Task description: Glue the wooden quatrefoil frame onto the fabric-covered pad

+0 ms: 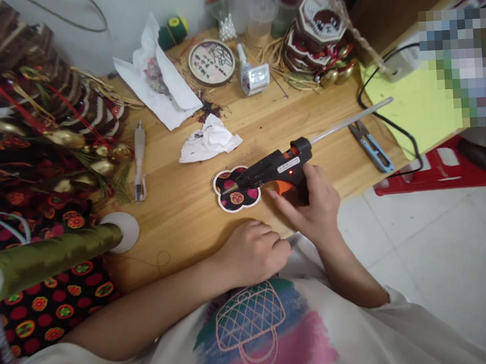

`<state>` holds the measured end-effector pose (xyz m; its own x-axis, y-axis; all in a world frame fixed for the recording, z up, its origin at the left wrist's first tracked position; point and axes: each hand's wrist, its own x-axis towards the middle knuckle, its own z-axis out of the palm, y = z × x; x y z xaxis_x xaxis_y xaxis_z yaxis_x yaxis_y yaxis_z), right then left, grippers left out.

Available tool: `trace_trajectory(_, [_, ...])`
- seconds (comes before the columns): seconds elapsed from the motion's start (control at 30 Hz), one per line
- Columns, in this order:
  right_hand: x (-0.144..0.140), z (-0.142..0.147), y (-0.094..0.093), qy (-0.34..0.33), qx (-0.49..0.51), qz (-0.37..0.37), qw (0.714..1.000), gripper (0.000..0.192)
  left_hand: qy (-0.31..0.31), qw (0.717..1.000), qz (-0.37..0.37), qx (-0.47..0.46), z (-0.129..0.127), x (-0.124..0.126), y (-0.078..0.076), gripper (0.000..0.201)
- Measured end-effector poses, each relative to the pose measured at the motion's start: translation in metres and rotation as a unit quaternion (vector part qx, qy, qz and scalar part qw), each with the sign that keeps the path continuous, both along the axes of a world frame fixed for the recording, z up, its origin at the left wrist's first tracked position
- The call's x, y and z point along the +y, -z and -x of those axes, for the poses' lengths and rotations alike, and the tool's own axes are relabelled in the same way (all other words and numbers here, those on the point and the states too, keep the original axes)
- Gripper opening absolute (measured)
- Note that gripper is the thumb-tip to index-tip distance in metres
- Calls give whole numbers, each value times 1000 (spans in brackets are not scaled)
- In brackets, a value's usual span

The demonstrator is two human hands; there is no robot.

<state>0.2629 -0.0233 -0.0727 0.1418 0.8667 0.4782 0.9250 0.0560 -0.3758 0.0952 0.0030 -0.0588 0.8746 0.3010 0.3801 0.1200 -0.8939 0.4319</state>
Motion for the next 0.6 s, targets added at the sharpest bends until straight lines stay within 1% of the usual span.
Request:
trace_trajectory(0.27, [-1,0,0,3,14,16,1000,52,5,1000,-1,8,1,0,1,30])
trace_trajectory(0.5, [0,0,-2,-3,11,-11,1000,50,5,1000,2,1,1,0,2,31])
trace_trajectory(0.6, [1,-1,-5,-3,-6,-19,1000,50,1,1000,2,-5,0,0,3,30])
